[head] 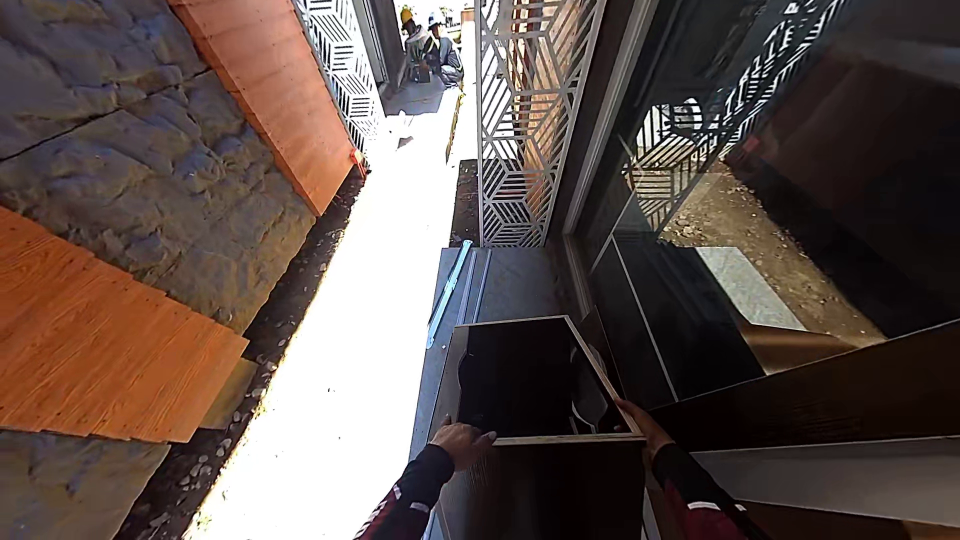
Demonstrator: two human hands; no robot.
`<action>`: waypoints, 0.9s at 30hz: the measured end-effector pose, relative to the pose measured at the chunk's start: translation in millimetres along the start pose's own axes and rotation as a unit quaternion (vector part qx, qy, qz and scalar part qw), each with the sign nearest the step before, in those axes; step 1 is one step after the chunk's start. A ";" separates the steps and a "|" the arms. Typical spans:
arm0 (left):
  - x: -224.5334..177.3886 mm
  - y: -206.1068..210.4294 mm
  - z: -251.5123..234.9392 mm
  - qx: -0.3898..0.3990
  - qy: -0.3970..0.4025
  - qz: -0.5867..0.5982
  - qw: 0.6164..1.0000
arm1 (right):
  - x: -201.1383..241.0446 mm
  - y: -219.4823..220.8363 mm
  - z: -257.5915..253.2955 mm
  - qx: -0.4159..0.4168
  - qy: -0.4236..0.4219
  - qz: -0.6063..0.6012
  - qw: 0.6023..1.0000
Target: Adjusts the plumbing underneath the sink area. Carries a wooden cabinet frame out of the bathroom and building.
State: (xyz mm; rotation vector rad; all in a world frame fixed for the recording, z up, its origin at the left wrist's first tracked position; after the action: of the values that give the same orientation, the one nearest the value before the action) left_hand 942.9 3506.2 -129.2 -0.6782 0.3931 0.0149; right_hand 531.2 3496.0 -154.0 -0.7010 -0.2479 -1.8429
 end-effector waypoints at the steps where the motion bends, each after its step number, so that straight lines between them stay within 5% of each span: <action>1: -3.7 4.0 0.8 -0.034 -0.010 -0.004 0.999 | 7.6 2.1 -4.9 -0.001 -0.001 -0.003 1.000; 4: -7.7 8.2 -17.7 -0.137 -0.044 -0.015 0.989 | 24.8 6.1 -17.8 -0.005 0.007 -0.010 1.000; 8: -20.4 2.8 -49.9 -0.183 -0.088 -0.028 0.979 | 38.6 -0.2 -35.2 -0.021 0.010 -0.016 1.000; 27: -59.9 -65.2 -109.0 -0.140 -0.110 -0.060 0.982 | 92.9 -16.6 -101.1 -0.016 -0.020 -0.007 1.000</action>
State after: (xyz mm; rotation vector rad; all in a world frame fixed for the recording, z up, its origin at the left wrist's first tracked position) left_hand 858.4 3395.2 -145.2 -0.9678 0.1377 0.0313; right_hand 459.9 3380.3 -179.3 -0.7604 -0.2505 -1.8501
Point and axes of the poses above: each hand's wrist, its own z-axis away from the middle knuckle, its own y-axis out of the palm, x = y × z, the point moved 2 cm from there along -z, towards the middle knuckle, and after that the axes turned 2 degrees about x, right-handed, at the moved point
